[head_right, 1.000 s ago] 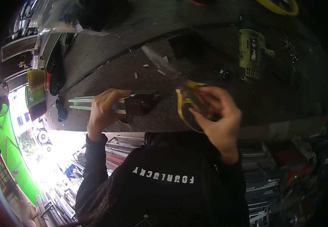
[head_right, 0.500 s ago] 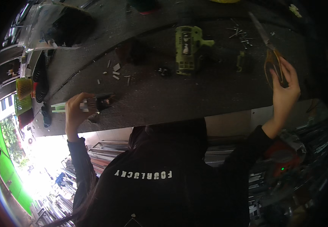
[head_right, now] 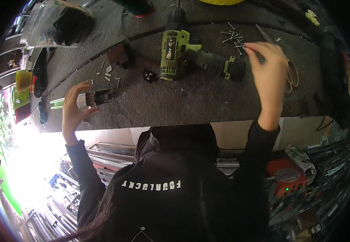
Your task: The person retrieves a black plastic component from a clear container, then uses a cordless drill to fasten it to a white aluminum profile. The person also uses a screwdriver to adjust the assembly and places the finished piece on the workbench.
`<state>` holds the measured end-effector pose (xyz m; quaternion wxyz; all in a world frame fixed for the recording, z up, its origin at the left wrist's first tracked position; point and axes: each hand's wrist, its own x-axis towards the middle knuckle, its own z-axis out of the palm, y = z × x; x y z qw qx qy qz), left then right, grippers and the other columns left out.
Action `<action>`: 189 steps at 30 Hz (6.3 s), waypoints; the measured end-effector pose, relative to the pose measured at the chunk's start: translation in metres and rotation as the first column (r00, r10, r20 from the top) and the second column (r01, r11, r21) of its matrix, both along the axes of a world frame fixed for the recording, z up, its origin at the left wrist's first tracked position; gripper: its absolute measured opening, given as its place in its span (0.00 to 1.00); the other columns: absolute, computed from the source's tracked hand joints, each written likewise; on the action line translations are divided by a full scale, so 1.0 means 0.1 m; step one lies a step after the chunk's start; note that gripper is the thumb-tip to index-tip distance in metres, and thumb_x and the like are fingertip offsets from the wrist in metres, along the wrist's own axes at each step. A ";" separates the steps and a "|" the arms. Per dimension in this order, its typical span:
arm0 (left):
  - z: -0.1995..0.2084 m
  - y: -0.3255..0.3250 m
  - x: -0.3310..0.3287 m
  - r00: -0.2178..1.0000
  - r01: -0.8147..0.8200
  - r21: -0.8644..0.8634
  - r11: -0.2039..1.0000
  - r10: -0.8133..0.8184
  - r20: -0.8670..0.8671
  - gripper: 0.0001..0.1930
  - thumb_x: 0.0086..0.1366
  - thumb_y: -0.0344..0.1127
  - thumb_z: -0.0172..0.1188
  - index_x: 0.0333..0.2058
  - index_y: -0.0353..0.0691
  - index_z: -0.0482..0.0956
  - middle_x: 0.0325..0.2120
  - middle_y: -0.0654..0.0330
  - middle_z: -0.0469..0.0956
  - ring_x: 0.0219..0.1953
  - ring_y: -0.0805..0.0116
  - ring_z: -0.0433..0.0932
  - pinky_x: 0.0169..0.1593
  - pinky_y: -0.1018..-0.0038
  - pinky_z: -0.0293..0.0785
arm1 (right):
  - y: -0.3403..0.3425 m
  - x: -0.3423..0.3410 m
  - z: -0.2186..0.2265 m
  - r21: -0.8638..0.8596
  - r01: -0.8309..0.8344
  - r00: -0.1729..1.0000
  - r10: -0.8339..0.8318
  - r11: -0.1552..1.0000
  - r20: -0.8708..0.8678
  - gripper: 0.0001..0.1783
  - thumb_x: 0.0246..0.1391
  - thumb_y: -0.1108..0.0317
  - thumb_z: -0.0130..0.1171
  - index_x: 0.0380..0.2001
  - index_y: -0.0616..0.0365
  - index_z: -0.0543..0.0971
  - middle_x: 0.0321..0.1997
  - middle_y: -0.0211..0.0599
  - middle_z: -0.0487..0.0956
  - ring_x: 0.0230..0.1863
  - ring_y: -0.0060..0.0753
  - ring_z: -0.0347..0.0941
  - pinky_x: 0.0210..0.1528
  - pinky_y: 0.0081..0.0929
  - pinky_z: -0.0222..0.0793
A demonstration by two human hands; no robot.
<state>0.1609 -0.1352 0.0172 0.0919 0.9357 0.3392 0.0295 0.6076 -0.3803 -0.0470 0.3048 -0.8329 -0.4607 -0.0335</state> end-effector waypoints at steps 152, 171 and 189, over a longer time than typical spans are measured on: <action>-0.68 -1.02 0.80 -0.079 0.781 -0.610 0.131 0.991 0.112 0.32 0.61 0.24 0.45 0.66 0.35 0.60 0.57 0.57 0.72 0.64 0.58 0.68 0.73 0.57 0.61 | 0.06 -1.59 -0.08 0.207 -0.300 -0.518 0.023 0.931 -0.855 0.14 0.59 0.67 0.63 0.45 0.65 0.81 0.29 0.30 0.80 0.31 0.20 0.76 0.37 0.21 0.75; -0.70 -1.05 0.92 -0.029 0.072 -0.976 0.204 0.979 0.202 0.30 0.80 0.55 0.35 0.65 0.37 0.64 0.60 0.55 0.70 0.62 0.51 0.72 0.64 0.60 0.73 | -0.10 -1.38 -0.05 0.128 -0.324 -0.514 -0.061 0.938 -0.855 0.16 0.59 0.68 0.65 0.48 0.64 0.81 0.33 0.29 0.81 0.33 0.18 0.76 0.38 0.19 0.74; -0.76 -1.01 0.94 -0.311 0.167 -0.986 0.013 0.950 -0.041 0.21 0.78 0.49 0.47 0.57 0.43 0.76 0.52 0.63 0.80 0.58 0.63 0.77 0.58 0.65 0.77 | -0.40 -1.30 -0.09 0.186 -0.204 -0.443 0.079 0.961 -0.893 0.16 0.58 0.73 0.64 0.50 0.64 0.80 0.44 0.36 0.83 0.36 0.21 0.77 0.39 0.22 0.77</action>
